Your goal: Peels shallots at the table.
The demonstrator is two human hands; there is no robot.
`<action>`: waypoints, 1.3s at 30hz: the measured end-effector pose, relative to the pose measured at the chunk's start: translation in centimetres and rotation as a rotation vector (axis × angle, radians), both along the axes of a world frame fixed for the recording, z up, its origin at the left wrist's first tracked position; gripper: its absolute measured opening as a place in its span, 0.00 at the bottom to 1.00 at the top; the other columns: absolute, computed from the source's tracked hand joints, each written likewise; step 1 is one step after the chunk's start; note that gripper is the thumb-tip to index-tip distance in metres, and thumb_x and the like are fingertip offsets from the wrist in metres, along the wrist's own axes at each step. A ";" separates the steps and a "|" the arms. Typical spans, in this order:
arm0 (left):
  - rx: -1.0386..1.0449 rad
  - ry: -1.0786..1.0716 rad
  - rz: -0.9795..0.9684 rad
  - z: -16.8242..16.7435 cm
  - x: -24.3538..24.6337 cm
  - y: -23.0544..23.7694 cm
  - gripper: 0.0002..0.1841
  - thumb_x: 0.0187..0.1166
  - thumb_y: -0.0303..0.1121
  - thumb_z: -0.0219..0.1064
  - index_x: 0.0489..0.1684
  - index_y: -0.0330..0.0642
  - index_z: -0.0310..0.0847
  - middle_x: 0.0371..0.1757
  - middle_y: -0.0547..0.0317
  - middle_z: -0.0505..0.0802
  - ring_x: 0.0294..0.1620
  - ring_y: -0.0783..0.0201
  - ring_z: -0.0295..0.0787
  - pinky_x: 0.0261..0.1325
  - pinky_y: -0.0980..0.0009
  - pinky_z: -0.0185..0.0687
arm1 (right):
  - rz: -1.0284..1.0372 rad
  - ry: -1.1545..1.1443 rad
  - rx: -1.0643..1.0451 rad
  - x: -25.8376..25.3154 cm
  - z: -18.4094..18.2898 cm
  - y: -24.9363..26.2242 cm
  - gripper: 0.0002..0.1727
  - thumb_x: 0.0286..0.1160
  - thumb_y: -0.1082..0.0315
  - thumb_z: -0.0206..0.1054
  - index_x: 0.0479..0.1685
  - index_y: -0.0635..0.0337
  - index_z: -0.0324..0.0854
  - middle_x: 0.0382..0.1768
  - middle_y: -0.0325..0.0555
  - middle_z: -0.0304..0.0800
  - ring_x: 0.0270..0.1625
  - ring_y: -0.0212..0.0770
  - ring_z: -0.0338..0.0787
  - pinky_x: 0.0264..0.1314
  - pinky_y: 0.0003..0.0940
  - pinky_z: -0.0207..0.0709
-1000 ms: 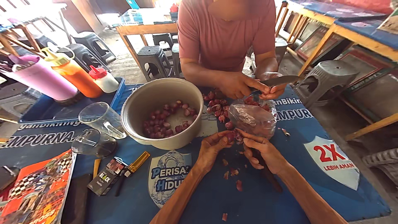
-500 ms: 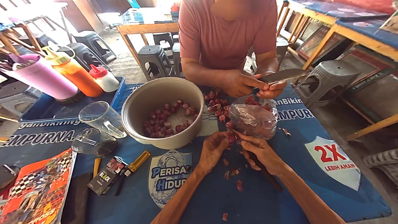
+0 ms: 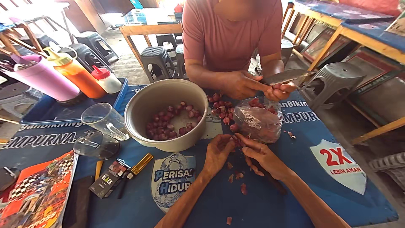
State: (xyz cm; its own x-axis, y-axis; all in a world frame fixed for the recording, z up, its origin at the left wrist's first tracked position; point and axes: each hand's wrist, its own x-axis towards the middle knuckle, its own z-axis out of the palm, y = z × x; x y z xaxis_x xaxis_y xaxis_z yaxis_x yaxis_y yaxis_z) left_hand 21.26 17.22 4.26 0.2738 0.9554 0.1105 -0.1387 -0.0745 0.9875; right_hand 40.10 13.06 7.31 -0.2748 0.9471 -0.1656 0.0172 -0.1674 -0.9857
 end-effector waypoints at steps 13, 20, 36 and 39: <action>-0.088 -0.113 -0.078 0.1 -0.4 0.4 0.13 0.81 0.24 0.66 0.60 0.27 0.80 0.48 0.53 0.93 0.48 0.65 0.93 0.58 0.68 0.90 | -0.096 0.195 -0.170 0.0 0.5 -0.2 0.27 0.92 0.65 0.47 0.89 0.55 0.63 0.19 0.36 0.75 0.11 0.29 0.73 0.10 0.21 0.70; -0.139 -0.172 -0.086 0.1 -0.5 0.5 0.13 0.84 0.23 0.61 0.61 0.24 0.78 0.46 0.51 0.94 0.47 0.62 0.95 0.59 0.65 0.91 | 0.044 0.167 -0.135 0.3 0.3 0.0 0.30 0.90 0.65 0.47 0.92 0.49 0.59 0.24 0.35 0.77 0.13 0.28 0.73 0.11 0.19 0.69; -0.160 -0.181 -0.053 0.1 -0.1 -0.2 0.11 0.82 0.21 0.63 0.58 0.24 0.82 0.45 0.52 0.95 0.46 0.64 0.95 0.59 0.66 0.92 | -0.050 0.261 -0.183 0.0 -0.2 0.1 0.22 0.85 0.67 0.55 0.78 0.56 0.73 0.26 0.40 0.82 0.12 0.28 0.75 0.09 0.21 0.72; -0.171 -0.189 -0.058 0.1 0.0 -0.3 0.12 0.82 0.20 0.62 0.58 0.24 0.81 0.45 0.52 0.95 0.46 0.63 0.95 0.58 0.66 0.92 | -0.093 0.275 -0.167 -0.4 -0.2 -0.1 0.21 0.85 0.68 0.57 0.74 0.57 0.75 0.26 0.41 0.82 0.12 0.29 0.76 0.09 0.22 0.73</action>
